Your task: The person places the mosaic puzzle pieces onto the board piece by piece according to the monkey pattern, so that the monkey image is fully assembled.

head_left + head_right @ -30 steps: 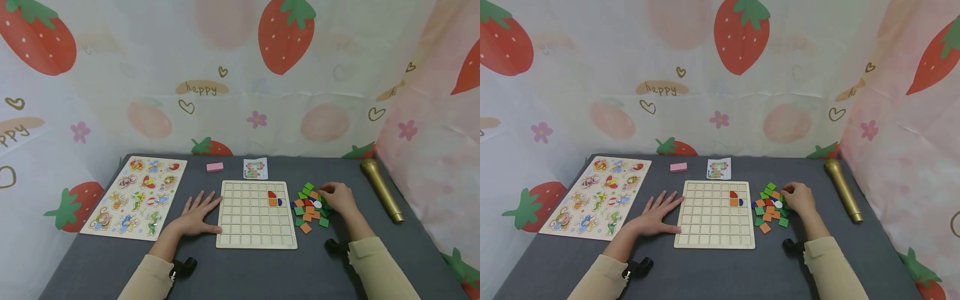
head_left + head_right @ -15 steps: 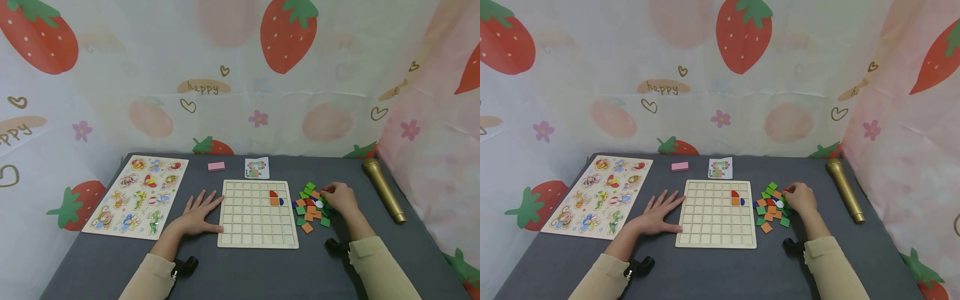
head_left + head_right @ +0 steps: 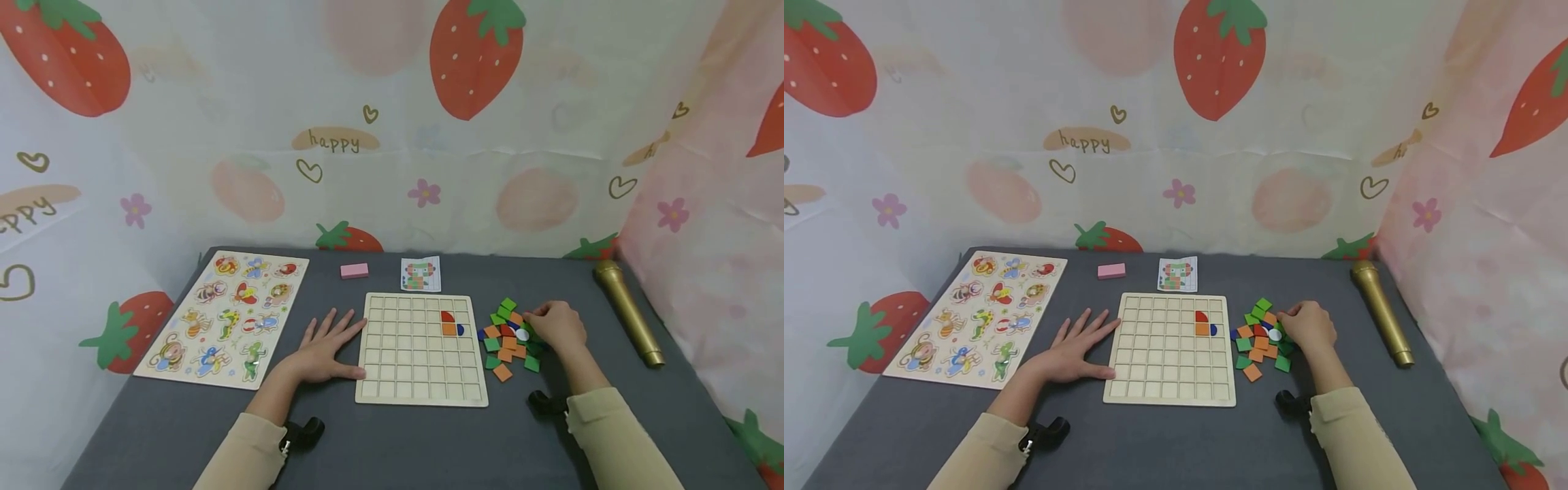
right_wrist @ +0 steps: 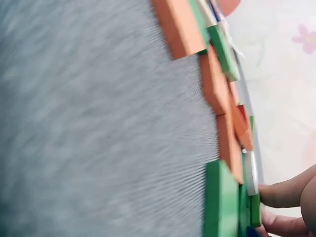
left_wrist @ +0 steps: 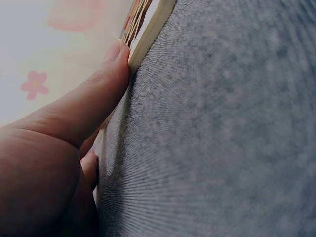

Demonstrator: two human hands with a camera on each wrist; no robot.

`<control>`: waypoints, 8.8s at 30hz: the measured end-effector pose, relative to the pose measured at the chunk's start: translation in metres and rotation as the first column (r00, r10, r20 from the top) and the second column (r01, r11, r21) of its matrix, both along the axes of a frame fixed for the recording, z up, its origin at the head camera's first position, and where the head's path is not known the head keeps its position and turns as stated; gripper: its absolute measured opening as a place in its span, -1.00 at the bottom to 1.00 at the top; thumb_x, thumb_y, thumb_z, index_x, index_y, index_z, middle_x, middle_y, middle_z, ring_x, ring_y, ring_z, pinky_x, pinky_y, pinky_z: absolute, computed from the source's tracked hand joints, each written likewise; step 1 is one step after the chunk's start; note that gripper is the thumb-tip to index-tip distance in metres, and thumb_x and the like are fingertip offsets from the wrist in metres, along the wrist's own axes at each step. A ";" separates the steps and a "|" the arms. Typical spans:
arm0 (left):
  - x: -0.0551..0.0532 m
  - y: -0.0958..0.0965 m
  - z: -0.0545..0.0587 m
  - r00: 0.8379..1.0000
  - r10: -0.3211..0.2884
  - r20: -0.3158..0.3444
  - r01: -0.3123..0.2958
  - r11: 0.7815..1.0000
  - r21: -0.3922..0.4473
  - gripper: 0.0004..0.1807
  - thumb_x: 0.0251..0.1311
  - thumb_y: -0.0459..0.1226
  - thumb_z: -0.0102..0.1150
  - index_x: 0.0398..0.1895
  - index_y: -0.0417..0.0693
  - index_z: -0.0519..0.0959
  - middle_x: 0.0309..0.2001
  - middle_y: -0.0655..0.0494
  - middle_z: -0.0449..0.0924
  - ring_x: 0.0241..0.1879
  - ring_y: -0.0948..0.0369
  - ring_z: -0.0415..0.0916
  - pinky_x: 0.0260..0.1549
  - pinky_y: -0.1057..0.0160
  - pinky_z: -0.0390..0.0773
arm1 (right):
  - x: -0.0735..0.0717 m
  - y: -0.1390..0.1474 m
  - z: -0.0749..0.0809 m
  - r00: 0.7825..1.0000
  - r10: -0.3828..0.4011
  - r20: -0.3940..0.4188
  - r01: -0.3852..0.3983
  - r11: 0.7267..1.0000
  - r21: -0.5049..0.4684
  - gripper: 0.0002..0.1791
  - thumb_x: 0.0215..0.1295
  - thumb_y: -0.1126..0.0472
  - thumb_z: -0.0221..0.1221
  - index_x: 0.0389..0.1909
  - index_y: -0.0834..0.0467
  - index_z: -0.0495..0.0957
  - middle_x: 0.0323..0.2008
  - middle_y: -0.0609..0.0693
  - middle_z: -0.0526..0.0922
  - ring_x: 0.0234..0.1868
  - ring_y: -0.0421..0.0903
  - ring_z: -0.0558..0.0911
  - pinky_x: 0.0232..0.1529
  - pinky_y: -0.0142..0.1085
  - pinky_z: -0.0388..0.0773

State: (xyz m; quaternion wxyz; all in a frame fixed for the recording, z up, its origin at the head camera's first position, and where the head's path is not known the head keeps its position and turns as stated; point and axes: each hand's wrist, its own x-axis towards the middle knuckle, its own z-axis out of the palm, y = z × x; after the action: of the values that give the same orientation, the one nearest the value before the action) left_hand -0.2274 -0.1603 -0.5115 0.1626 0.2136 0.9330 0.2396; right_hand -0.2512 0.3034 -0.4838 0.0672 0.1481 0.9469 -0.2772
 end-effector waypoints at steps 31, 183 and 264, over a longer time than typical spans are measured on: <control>0.002 0.001 0.000 1.000 0.005 0.006 -0.005 1.000 0.006 0.11 0.06 0.32 0.34 0.63 0.32 0.02 0.66 0.07 -0.20 0.62 -0.12 -0.50 0.47 -0.32 -0.50 | 0.015 -0.035 0.019 0.965 0.177 -0.196 -0.230 0.929 -0.291 -0.56 0.56 0.00 0.07 0.27 0.14 0.56 0.12 0.22 0.64 -0.04 0.15 0.61 -0.15 -0.14 0.59; 0.002 0.002 0.003 1.000 0.013 0.017 -0.013 1.000 0.006 0.13 0.04 0.31 0.35 0.64 0.32 0.01 0.66 0.07 -0.21 0.62 -0.11 -0.52 0.48 -0.29 -0.52 | 0.018 -0.140 -0.008 0.903 0.356 -0.240 -0.400 0.900 -0.172 -0.95 0.29 0.14 0.38 -0.29 0.02 0.74 -0.42 -0.15 0.70 -0.40 -0.21 0.58 -0.34 -0.32 0.55; 0.003 0.003 0.004 1.000 0.012 0.009 -0.012 1.000 0.009 0.14 0.05 0.30 0.36 0.64 0.27 0.02 0.66 0.03 -0.20 0.62 -0.12 -0.49 0.48 -0.29 -0.49 | 0.046 -0.001 -0.005 0.904 0.379 -0.197 -0.377 0.925 0.052 -0.63 0.36 0.42 0.21 0.15 0.19 0.66 0.12 0.29 0.50 -0.29 -0.03 0.46 -0.37 -0.23 0.42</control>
State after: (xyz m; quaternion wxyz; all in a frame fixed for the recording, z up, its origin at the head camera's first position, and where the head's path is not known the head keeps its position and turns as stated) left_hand -0.2244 -0.1574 -0.5073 0.1643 0.2078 0.9324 0.2459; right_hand -0.2055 0.3027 -0.4883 0.0218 -0.0667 0.9613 -0.2665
